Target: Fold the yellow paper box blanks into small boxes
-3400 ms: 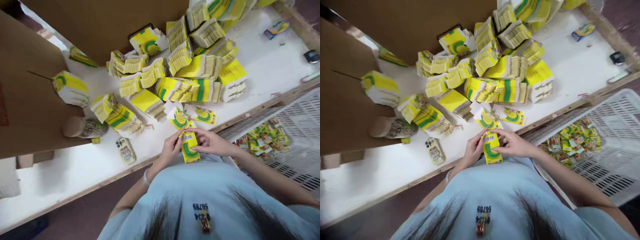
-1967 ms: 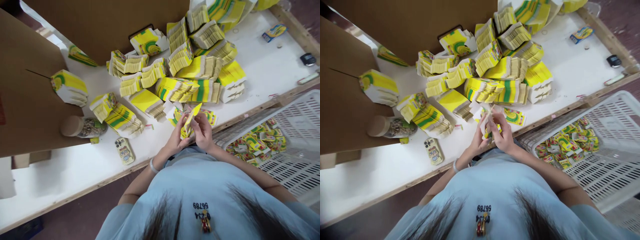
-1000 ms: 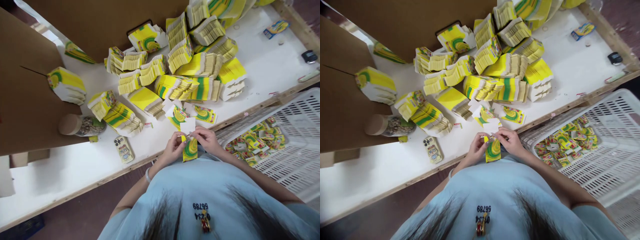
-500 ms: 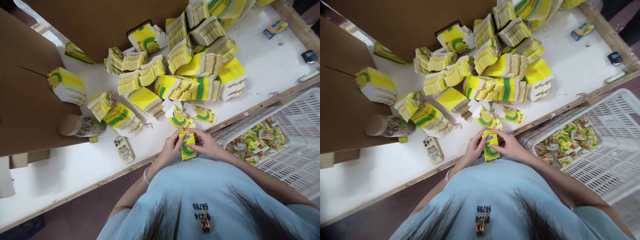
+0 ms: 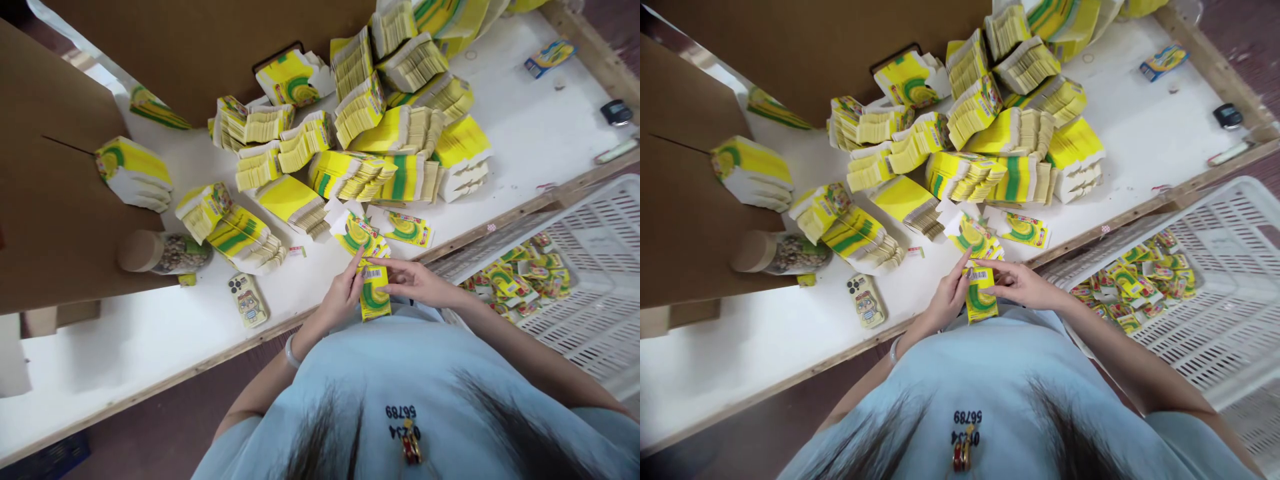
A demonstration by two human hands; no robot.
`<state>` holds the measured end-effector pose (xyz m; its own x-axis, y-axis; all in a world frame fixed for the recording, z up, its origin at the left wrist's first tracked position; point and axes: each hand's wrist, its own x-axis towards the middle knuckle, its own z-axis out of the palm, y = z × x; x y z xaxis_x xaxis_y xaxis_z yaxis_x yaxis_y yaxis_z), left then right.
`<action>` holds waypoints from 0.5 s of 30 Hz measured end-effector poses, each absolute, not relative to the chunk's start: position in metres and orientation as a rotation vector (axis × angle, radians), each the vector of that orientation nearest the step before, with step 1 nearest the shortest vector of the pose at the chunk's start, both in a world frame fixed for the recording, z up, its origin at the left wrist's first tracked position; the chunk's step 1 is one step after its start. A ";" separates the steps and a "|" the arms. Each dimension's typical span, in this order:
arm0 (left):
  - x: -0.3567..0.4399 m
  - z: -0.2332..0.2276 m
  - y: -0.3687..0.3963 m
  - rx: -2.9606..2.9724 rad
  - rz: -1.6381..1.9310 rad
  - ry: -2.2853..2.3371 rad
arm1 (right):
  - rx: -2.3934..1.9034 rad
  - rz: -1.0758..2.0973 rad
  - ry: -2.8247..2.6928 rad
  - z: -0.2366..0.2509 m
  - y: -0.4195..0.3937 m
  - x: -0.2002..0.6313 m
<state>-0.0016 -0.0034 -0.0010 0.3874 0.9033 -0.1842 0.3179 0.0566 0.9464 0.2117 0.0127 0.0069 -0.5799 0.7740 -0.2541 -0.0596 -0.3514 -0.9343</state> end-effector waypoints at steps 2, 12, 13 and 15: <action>-0.006 0.001 0.006 1.620 0.593 1.056 | -0.949 2.022 -1.291 0.008 0.016 0.215; -0.030 -0.019 0.129 1.990 0.858 1.809 | -2.465 0.451 -2.033 0.031 0.008 0.410; -0.030 -0.020 0.136 2.008 0.796 1.797 | -2.512 0.226 -2.070 0.033 0.008 0.414; -0.032 -0.017 0.144 2.095 0.754 1.754 | -2.345 0.114 -2.127 0.035 0.012 0.397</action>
<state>-0.0319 0.1441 -0.0167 0.1137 0.9738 0.1968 0.8128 -0.2051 0.5452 0.3972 0.0122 0.0347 0.0962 0.9928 -0.0712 0.9947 -0.0984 -0.0287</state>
